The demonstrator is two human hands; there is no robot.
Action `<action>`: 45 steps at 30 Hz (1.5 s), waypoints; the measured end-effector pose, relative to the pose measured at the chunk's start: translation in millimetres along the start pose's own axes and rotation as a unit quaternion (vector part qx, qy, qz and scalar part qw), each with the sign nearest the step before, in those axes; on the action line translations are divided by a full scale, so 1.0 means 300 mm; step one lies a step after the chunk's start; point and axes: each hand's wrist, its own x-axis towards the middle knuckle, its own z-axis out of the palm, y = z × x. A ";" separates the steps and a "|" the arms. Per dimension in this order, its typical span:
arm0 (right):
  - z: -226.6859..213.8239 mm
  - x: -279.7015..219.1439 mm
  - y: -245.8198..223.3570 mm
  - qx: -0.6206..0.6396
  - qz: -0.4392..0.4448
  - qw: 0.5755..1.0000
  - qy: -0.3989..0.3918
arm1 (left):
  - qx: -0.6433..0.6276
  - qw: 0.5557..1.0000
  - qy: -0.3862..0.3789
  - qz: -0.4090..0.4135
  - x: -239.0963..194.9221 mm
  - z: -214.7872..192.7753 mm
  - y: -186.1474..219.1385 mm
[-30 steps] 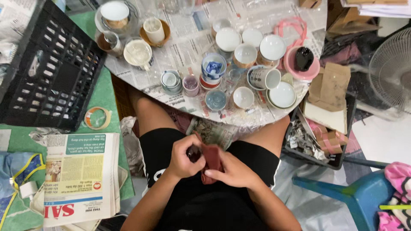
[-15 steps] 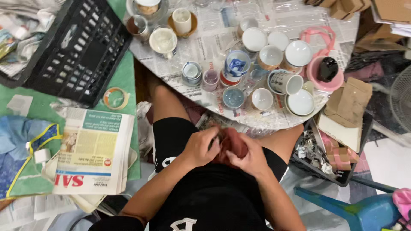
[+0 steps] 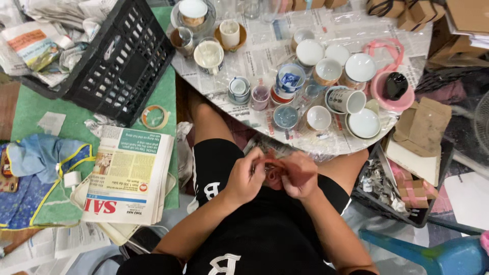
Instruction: The person wipes various ceramic and glass items, including cups, bowls, and a small glass, using a reddish cloth. They handle each item one at a time, wiping the exterior and interior surfaces, then placing them back on the table.
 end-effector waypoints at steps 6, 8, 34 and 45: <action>0.007 -0.090 -0.051 0.371 0.321 0.871 0.030 | 0.139 0.963 -0.005 0.229 0.008 -0.003 0.018; -0.003 -0.079 -0.049 0.475 0.384 0.792 0.004 | 0.158 0.944 -0.022 0.290 0.029 -0.010 0.021; -0.022 -0.316 0.129 0.060 0.006 0.996 0.062 | 0.019 0.929 -0.259 -0.263 0.025 0.004 -0.097; -0.086 -0.261 0.021 0.117 0.207 0.969 0.069 | -0.092 0.966 -0.213 -0.113 -0.009 0.032 0.009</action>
